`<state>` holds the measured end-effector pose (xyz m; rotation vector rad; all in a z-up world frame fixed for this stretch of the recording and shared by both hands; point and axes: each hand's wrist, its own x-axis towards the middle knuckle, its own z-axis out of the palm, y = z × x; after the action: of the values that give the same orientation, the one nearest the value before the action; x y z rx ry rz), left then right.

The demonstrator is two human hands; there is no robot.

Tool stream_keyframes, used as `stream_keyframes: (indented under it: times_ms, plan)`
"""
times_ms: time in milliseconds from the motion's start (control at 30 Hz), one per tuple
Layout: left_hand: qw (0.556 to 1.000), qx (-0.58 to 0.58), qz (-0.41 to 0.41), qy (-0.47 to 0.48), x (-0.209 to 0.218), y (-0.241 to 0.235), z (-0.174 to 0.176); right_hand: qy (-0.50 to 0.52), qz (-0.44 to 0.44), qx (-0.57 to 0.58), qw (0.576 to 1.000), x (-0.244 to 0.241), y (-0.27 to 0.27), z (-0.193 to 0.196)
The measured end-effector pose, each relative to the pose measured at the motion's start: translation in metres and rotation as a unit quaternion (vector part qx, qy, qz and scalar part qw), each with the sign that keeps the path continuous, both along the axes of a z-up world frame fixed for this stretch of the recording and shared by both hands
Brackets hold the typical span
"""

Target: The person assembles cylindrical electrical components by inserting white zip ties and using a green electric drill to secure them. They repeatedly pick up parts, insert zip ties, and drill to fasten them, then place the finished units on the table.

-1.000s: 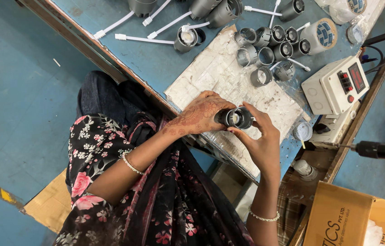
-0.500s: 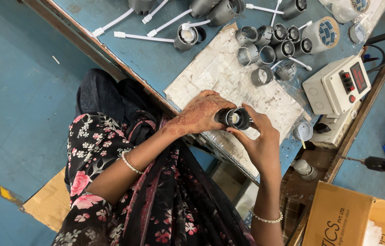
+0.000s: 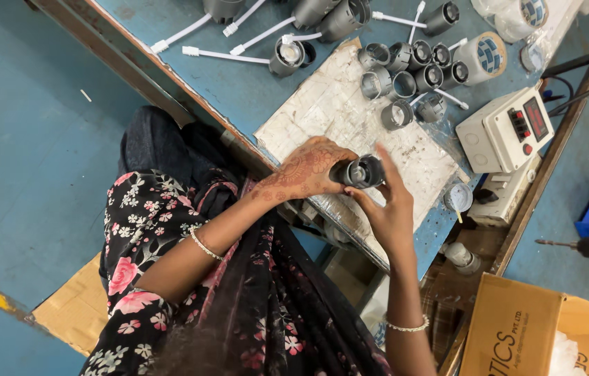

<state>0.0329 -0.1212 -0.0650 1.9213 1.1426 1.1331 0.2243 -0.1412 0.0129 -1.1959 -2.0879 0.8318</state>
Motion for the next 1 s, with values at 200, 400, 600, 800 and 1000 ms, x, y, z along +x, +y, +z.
stream_keyframes:
  times_ms: [200, 400, 600, 800, 1000]
  plan:
    - [0.970, -0.238, -0.034, -0.050, -0.003, -0.020, 0.027, 0.161, -0.041, -0.210, 0.964, 0.010, 0.007, -0.008]
    - [0.999, 0.034, 0.004, -0.021, -0.002, -0.027, 0.024, 0.119, -0.033, -0.264, 0.957, 0.023, 0.020, -0.016]
    - [0.968, -0.063, -0.147, -0.196, -0.003, -0.005, 0.006, 0.081, 0.042, -0.273, 0.958, 0.024, 0.026, -0.020]
    - [0.968, -0.142, -0.076, -0.193, 0.003, 0.004, -0.001, -0.118, -0.078, 0.027, 0.990, 0.008, -0.001, -0.024]
    - [0.983, -0.104, -0.009, -0.150, 0.016, 0.000, 0.000, -0.163, -0.206, 0.069, 0.962, -0.016, -0.038, -0.050]
